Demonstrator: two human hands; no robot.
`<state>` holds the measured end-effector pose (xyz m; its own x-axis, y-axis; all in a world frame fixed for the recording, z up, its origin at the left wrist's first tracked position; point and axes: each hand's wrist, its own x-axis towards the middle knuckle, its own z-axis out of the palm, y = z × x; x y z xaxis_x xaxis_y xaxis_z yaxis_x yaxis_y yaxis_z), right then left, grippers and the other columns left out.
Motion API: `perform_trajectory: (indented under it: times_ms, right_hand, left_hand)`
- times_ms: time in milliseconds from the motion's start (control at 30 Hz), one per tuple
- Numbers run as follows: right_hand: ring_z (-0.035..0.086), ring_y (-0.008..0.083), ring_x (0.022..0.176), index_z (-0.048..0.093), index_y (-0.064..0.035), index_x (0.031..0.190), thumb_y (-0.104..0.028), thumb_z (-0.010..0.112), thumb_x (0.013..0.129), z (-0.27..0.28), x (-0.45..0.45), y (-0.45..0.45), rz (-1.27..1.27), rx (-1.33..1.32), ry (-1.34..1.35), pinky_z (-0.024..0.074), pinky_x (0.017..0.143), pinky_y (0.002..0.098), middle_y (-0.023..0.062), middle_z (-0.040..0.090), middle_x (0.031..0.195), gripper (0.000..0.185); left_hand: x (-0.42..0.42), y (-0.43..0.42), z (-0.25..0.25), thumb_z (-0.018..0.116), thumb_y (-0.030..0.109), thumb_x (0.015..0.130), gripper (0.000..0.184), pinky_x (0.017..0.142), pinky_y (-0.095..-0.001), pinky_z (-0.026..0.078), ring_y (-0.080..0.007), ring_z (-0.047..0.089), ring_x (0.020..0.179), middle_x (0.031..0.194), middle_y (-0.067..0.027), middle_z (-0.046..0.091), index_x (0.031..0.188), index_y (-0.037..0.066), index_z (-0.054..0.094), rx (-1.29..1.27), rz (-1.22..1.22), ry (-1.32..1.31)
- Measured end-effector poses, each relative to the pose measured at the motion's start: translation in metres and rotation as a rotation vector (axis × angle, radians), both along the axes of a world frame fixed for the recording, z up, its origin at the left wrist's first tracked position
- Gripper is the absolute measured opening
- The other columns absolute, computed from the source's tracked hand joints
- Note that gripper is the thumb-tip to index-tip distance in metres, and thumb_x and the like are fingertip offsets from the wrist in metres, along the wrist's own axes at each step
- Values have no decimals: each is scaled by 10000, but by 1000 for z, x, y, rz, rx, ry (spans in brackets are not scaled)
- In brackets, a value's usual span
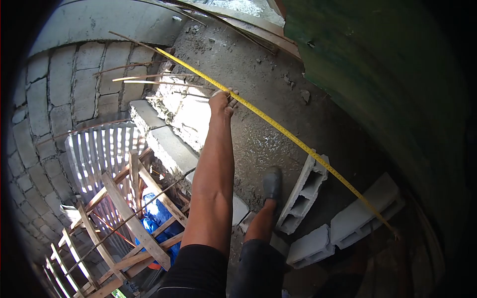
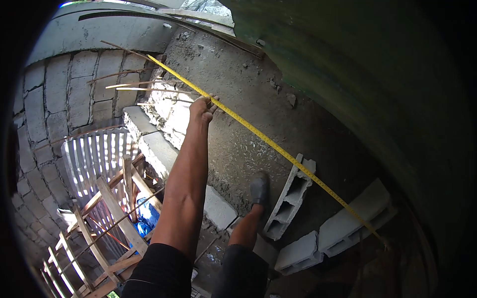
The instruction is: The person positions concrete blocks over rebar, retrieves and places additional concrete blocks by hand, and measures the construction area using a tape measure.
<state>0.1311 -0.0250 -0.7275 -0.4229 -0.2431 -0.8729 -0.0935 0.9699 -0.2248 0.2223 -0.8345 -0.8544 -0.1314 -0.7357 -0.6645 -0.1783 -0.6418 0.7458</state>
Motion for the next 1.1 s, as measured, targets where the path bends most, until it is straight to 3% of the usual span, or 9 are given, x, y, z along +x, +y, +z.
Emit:
perform_trajectory:
  times_ms: [167, 233, 300, 367, 400, 433, 500, 667, 1100]
  right_hand:
    - [575, 227, 953, 611, -46, 1176, -52, 744, 622, -34, 19, 5, -63, -162, 169, 468, 798, 343, 123, 595, 1051, 569]
    - [530, 202, 1059, 558, -19, 1227, -17, 688, 633, -30, 16, -6, -119, -68, 48, 416, 923, 318, 83, 563, 1114, 608]
    - [539, 185, 1032, 571, -21, 1208, -48, 704, 629, -65, 24, 27, -138, -151, 29, 421, 913, 317, 72, 575, 1052, 595]
    - [570, 187, 997, 572, -29, 1221, -143, 728, 670, -34, 17, -25, -280, -119, -43, 454, 867, 324, 94, 610, 1017, 584]
    - [571, 191, 1077, 507, -13, 1303, -106, 673, 735, -17, -1, -51, -32, 132, -149, 445, 935, 361, 141, 606, 1177, 599]
    - [598, 217, 1067, 517, -45, 1297, -150, 672, 745, -34, 17, -19, -105, -159, 55, 461, 912, 372, 146, 621, 1168, 583]
    - [598, 299, 1086, 502, -60, 1294, -158, 693, 748, -20, 5, -48, -81, 22, 54, 471, 906, 386, 182, 606, 1175, 587]
    - [597, 319, 1085, 493, -58, 1292, -137, 747, 733, -32, 10, -22, -173, 103, 37, 474, 913, 397, 196, 599, 1187, 619]
    - [620, 351, 961, 611, -59, 1143, -108, 710, 727, -62, 22, -16, 101, 42, 84, 500, 841, 414, 188, 640, 1015, 431]
  left_hand:
    - [4, -3, -3, 421, -24, 906, 259, 702, -407, 588, -310, 661, 875, 1054, -158, 592, 1160, -29, 467, -20, -37, -8]
    - [3, -4, 0, 438, -36, 898, 263, 711, -402, 589, -313, 661, 877, 1046, -162, 593, 1158, -35, 472, -26, -45, -18]
    - [7, -11, -9, 465, -49, 885, 261, 736, -395, 595, -302, 662, 879, 1028, -166, 598, 1146, -53, 483, -42, -100, -5]
    - [16, -32, -30, 484, -4, 904, 238, 822, -373, 577, -284, 649, 937, 1019, -180, 602, 1131, -74, 485, -12, -168, -32]
    - [20, -48, -44, 492, 18, 916, 231, 891, -394, 549, -301, 627, 996, 1017, -186, 603, 1131, -66, 490, -1, -216, -59]
    - [26, -63, -57, 476, 5, 922, 228, 935, -413, 526, -318, 605, 1052, 1039, -195, 601, 1138, -69, 483, 3, -267, -4]
    - [20, -79, -66, 457, -18, 923, 180, 994, -439, 491, -339, 592, 1090, 1095, -209, 592, 1091, -71, 494, -47, -156, -66]
    - [26, -122, -92, 444, -21, 928, 214, 971, -404, 517, -329, 584, 1116, 1157, -203, 570, 1128, -88, 486, -47, -250, -48]
    - [31, -130, -109, 490, -7, 919, 253, 951, -365, 526, -285, 589, 1048, 1137, -181, 555, 1161, -81, 475, -86, -190, -182]
